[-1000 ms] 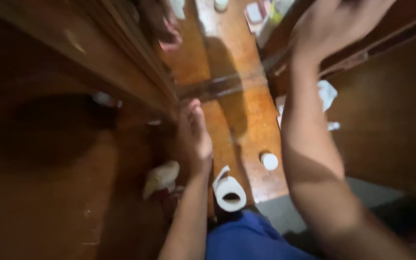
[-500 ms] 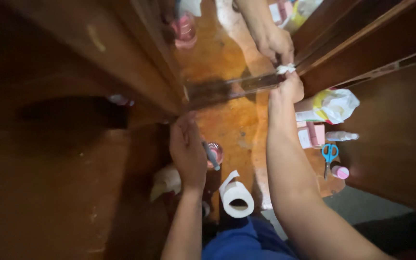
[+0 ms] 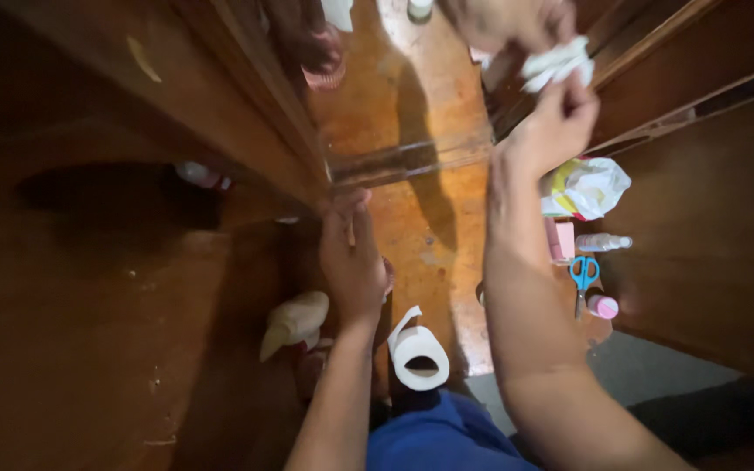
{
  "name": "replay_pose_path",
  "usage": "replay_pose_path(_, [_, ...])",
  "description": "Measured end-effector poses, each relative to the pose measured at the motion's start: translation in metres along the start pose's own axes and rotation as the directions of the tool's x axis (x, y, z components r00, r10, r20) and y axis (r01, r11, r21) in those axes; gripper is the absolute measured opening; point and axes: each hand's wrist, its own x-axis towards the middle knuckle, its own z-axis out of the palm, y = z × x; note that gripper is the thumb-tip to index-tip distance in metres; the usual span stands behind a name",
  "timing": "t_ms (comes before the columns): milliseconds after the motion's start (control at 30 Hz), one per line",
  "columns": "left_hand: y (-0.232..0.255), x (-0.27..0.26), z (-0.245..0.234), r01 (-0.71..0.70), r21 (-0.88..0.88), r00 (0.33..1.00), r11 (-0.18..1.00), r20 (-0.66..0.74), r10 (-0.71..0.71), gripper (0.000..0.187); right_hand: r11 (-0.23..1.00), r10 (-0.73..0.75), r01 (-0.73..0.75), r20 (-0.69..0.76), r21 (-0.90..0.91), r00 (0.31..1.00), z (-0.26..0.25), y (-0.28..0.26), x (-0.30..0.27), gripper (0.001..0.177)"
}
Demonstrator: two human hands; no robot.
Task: The person wipes a mirror on a wooden vanity using a white paper towel. They move items on the vanity surface to access the mirror and continue wiping different sections of the glass.
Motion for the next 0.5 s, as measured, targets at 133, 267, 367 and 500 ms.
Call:
replay_pose_path(133, [-0.022,0.005,-0.009,-0.063,0.088,0.996,0.994,-0.053,0.068,0.02,0.986,0.165,-0.167,-0.192,0.003,0.968,-0.018,0.083,-0.011,0.022])
replay_pose_path(267, [-0.045,-0.005,-0.034,-0.13,0.149,0.983,0.98,-0.106,0.147,0.021,0.897,0.389,-0.415,-0.171,-0.152,0.905,-0.034,0.106,-0.036,0.019])
replay_pose_path(367, [-0.049,-0.026,-0.049,-0.073,0.013,0.992,0.997,-0.097,0.074,0.041,0.928,0.336,-0.33,0.003,-0.174,0.942,-0.012,0.085,-0.065,0.02])
replay_pose_path(500, [-0.078,-0.055,-0.075,-0.321,0.46,0.937,0.828,0.027,0.349,0.05,0.977,0.049,-0.022,0.123,-0.213,0.991,-0.042,0.018,-0.063,0.021])
